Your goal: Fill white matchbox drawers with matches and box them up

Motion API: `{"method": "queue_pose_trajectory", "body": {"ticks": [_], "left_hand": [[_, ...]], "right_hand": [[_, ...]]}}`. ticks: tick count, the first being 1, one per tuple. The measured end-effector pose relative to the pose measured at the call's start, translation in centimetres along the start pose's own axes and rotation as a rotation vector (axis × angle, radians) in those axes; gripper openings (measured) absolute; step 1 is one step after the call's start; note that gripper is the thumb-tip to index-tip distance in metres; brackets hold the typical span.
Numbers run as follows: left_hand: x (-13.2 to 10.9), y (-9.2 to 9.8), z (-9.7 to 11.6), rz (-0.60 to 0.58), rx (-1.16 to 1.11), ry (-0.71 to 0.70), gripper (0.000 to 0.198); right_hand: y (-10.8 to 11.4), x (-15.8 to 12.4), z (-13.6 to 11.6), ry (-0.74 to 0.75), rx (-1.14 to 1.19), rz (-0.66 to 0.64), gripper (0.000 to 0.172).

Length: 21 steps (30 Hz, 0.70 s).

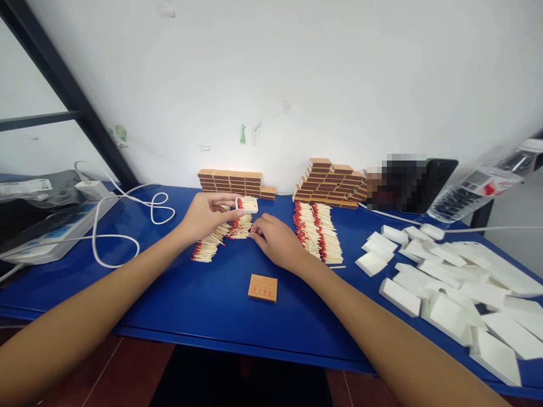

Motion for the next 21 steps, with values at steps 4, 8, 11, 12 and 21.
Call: {"method": "queue_pose_trajectory", "body": {"ticks": [4, 8, 11, 12, 21], "left_hand": [[0.0, 0.1, -0.2, -0.011, -0.003, 0.001, 0.059], [0.0, 0.0, -0.1, -0.030, -0.005, 0.022, 0.062], [0.0, 0.0, 0.0, -0.023, 0.002, 0.010, 0.060], [0.0, 0.0, 0.0, -0.020, 0.000, 0.004, 0.060], [0.1, 0.0, -0.3, -0.024, -0.019, -0.022, 0.058]], "right_hand": [[0.2, -0.3, 0.4, 0.020, -0.016, -0.027, 0.010], [0.4, -0.5, 0.3, 0.029, -0.029, -0.048, 0.011], [0.5, -0.6, -0.1, 0.030, 0.005, -0.039, 0.010], [0.6, -0.7, -0.3, 0.033, 0.022, -0.035, 0.010], [0.1, -1.0, -1.7, 0.060, 0.003, -0.022, 0.007]]}}
Point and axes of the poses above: each hand's wrist, its own x-axis towards the middle knuckle, its own y-axis out of the back of the hand, z = x × y, the point moved 1 cm from there along x, towards the middle knuckle, and after that the axes turned 5 degrees about -y, right-handed, at the moved point
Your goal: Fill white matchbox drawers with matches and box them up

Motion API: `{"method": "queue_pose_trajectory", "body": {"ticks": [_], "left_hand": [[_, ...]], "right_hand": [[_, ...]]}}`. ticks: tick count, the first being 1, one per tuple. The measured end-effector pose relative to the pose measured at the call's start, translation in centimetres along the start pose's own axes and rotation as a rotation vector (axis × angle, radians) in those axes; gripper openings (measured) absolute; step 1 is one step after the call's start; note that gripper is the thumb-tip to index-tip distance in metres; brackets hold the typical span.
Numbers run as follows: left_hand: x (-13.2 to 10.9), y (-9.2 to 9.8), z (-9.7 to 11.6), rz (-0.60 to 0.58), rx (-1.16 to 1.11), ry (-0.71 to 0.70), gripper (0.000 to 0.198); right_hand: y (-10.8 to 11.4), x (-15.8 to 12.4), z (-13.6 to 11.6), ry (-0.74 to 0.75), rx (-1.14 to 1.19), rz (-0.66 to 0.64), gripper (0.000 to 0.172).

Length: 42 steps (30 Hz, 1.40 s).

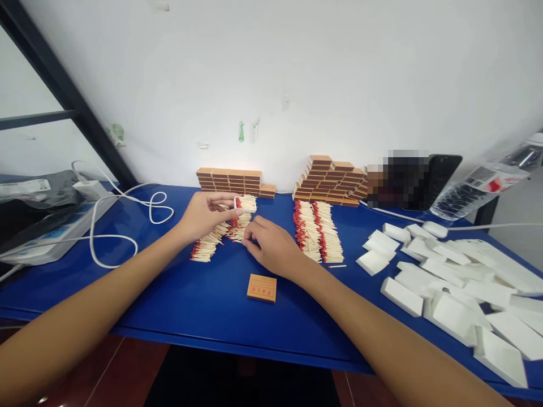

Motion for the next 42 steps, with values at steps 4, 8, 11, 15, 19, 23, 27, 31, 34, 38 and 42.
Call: {"method": "queue_pose_trajectory", "body": {"ticks": [4, 8, 11, 15, 19, 23, 27, 31, 34, 38, 42], "left_hand": [[-0.1, 0.0, 0.2, 0.001, 0.010, 0.009, 0.055], [-0.1, 0.0, 0.2, -0.005, 0.026, -0.020, 0.049], [-0.2, 0.1, 0.2, -0.028, 0.027, -0.027, 0.049], [-0.2, 0.0, 0.3, -0.029, 0.020, -0.010, 0.054], [-0.1, 0.0, 0.1, -0.023, 0.027, 0.003, 0.057], [0.0, 0.1, -0.2, -0.010, 0.035, 0.001, 0.057], [0.0, 0.3, 0.0, -0.023, 0.069, -0.023, 0.052], [-0.4, 0.0, 0.5, -0.081, 0.087, -0.052, 0.048], [-0.9, -0.7, 0.8, -0.173, 0.038, -0.074, 0.048], [-1.4, -1.6, 0.7, -0.259, -0.063, -0.048, 0.054], [-1.2, -1.5, 0.6, -0.212, -0.043, -0.034, 0.055]], "right_hand": [[-0.4, 0.1, 0.2, -0.044, -0.001, 0.013, 0.006], [-0.7, 0.2, 0.2, -0.036, -0.020, 0.007, 0.004], [-0.9, 0.3, 0.2, -0.042, -0.044, 0.020, 0.008], [-0.8, 0.4, 0.1, -0.036, -0.071, 0.001, 0.009], [-0.5, 0.3, -0.1, -0.051, -0.103, -0.062, 0.011], [0.8, -0.2, 0.2, -0.050, -0.046, -0.081, 0.012], [2.8, -0.6, 1.0, -0.031, 0.078, 0.016, 0.012], [4.0, -0.4, 1.4, -0.036, 0.133, 0.217, 0.012], [3.9, -0.2, 1.3, -0.032, 0.146, 0.278, 0.010], [3.6, -0.2, 1.3, -0.022, 0.141, 0.283, 0.010], [3.6, -0.3, 1.4, -0.037, 0.152, 0.241, 0.010]]}}
Point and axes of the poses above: each hand's wrist, its own x-axis towards the middle knuckle, its own y-axis out of the back of the hand, z = x × y, the point moved 1 cm from there along x, towards the middle knuckle, and after that the axes turned 5 degrees about -y, right-handed, at the moved point
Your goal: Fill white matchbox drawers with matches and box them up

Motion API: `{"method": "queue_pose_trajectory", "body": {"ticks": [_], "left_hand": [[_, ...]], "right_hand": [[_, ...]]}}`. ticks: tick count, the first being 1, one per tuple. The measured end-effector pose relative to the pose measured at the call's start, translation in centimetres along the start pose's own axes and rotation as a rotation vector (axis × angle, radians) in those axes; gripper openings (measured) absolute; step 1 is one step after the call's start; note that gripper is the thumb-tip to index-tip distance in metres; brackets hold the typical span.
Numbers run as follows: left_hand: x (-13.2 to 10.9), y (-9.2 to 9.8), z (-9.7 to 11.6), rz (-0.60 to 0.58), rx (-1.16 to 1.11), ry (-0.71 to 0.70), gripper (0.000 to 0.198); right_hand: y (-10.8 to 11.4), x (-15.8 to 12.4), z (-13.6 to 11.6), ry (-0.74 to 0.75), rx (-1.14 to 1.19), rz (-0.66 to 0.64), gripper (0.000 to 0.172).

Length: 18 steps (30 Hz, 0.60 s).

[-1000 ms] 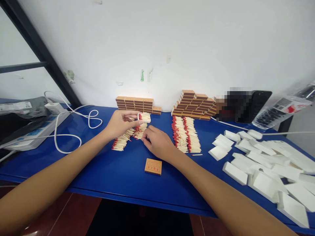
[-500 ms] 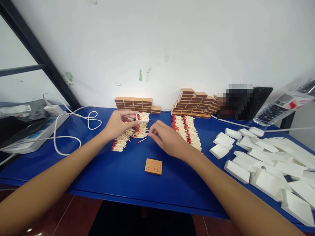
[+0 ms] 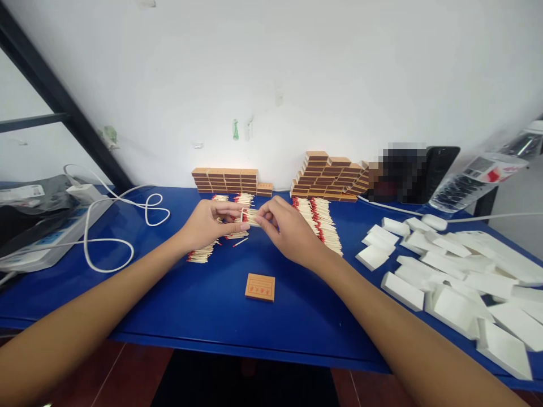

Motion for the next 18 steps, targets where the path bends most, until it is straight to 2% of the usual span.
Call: {"method": "queue_pose_trajectory", "body": {"ticks": [8, 15, 18], "left_hand": [[0.2, 0.2, -0.2, 0.011, 0.046, -0.002, 0.057], [0.3, 0.3, -0.3, 0.000, 0.026, -0.031, 0.055], [0.2, 0.5, -0.3, 0.009, 0.020, -0.023, 0.055]], "right_hand": [[-0.3, -0.2, -0.2, -0.041, 0.046, -0.035, 0.011], [1.0, 0.4, 0.1, 0.061, -0.063, -0.030, 0.007], [1.1, 0.4, 0.2, 0.054, -0.066, -0.026, 0.005]]}}
Point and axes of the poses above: each hand's wrist, its own x-axis towards the middle knuckle, its own y-axis out of the back of the hand, z = x × y, the point moved 1 cm from there along x, towards the middle knuckle, and after that the axes turned 5 degrees about -y, right-handed, at the moved point
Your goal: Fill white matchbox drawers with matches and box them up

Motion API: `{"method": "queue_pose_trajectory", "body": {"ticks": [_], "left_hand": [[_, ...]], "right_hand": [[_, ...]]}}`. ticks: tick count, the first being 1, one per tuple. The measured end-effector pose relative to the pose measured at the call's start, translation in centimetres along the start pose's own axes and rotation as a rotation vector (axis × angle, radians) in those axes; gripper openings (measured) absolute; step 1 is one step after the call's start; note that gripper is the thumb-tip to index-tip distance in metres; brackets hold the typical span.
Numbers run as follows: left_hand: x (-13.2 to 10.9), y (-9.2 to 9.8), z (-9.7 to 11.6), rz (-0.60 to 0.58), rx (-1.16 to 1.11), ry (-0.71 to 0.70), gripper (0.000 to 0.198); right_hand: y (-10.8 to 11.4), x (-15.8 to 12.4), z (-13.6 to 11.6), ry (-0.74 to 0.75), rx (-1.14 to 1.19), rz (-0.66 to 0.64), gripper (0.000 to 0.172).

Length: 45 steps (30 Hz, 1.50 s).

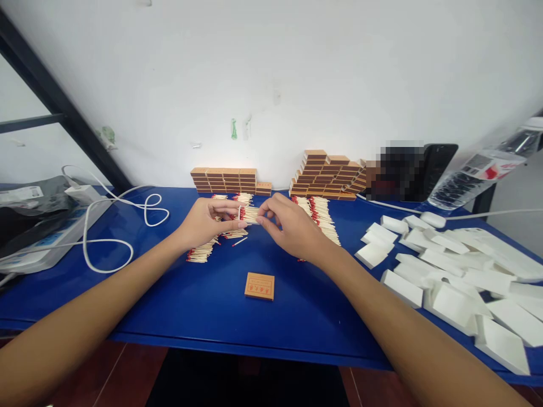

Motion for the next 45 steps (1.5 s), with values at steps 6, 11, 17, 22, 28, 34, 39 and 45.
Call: {"method": "queue_pose_trajectory", "body": {"ticks": [6, 11, 17, 22, 28, 34, 39, 45], "left_hand": [[0.0, 0.0, 0.0, 0.015, -0.021, 0.024, 0.055], [0.2, 0.2, 0.1, 0.114, -0.048, 0.058, 0.058], [0.3, 0.5, 0.0, 0.170, -0.044, 0.057, 0.057], [0.2, 0.5, 0.0, 0.143, -0.018, 0.011, 0.052], [0.2, 0.5, 0.0, 0.124, -0.001, 0.014, 0.052], [0.2, 0.7, -0.1, 0.152, 0.068, 0.028, 0.055], [0.2, 0.8, -0.3, 0.113, 0.118, 0.001, 0.052], [0.3, 0.9, -0.3, 0.144, 0.162, 0.017, 0.056]], "right_hand": [[-0.3, -0.2, -0.6, 0.001, 0.035, 0.072, 0.006], [-1.4, -0.7, -0.7, 0.027, 0.038, 0.048, 0.007], [-3.9, -1.3, -0.1, 0.040, 0.014, -0.190, 0.015], [-4.6, -1.1, -0.2, 0.017, -0.011, -0.251, 0.017], [-4.1, -1.0, -0.6, -0.050, -0.015, -0.302, 0.008], [-2.8, -1.1, -0.5, -0.066, -0.034, -0.313, 0.011], [-2.2, -1.0, -0.2, -0.089, -0.030, -0.357, 0.011], [-2.8, -1.3, -0.1, -0.076, -0.050, -0.341, 0.007]]}}
Point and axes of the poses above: each hand's wrist, its own x-axis towards the middle knuckle, its own y-axis out of the back of the hand, z = x × y, the point moved 1 cm from there along x, towards the middle knuckle, and after that the axes turned 5 degrees about -y, right-handed, at the moved point
